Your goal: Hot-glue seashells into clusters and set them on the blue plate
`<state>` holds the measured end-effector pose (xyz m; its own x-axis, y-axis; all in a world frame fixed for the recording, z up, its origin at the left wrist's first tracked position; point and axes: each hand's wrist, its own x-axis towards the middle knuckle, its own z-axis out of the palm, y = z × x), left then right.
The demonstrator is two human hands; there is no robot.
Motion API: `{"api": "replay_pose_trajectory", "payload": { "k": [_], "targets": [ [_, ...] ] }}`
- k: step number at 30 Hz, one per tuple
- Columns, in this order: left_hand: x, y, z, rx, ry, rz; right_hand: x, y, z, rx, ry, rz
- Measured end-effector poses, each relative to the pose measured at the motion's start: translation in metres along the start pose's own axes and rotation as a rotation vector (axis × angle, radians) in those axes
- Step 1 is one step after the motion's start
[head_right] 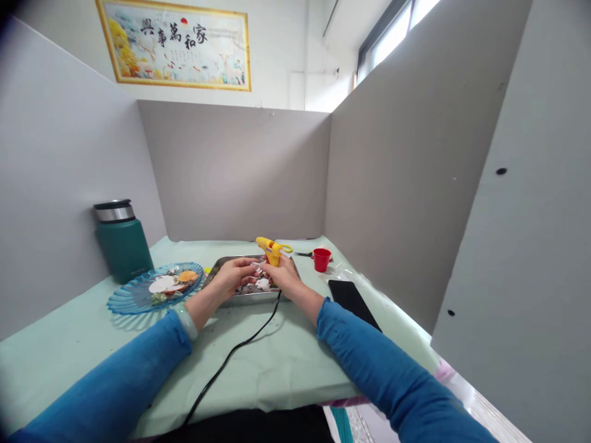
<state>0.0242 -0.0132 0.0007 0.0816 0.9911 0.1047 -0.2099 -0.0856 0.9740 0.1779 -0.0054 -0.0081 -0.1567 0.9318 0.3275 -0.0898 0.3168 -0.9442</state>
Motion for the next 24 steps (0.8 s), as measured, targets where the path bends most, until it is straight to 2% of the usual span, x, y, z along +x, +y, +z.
{"api": "replay_pose_trajectory", "payload": {
  "k": [15, 24],
  "targets": [
    [-0.0014, -0.0008, -0.0002, 0.054, -0.070, -0.019, 0.0026, 0.0038, 0.0012, 0.022, 0.057, -0.023],
    [-0.0008, -0.0020, -0.0001, 0.054, -0.098, -0.047, -0.0004, -0.0035, 0.0021, 0.015, 0.058, 0.029]
  ]
}}
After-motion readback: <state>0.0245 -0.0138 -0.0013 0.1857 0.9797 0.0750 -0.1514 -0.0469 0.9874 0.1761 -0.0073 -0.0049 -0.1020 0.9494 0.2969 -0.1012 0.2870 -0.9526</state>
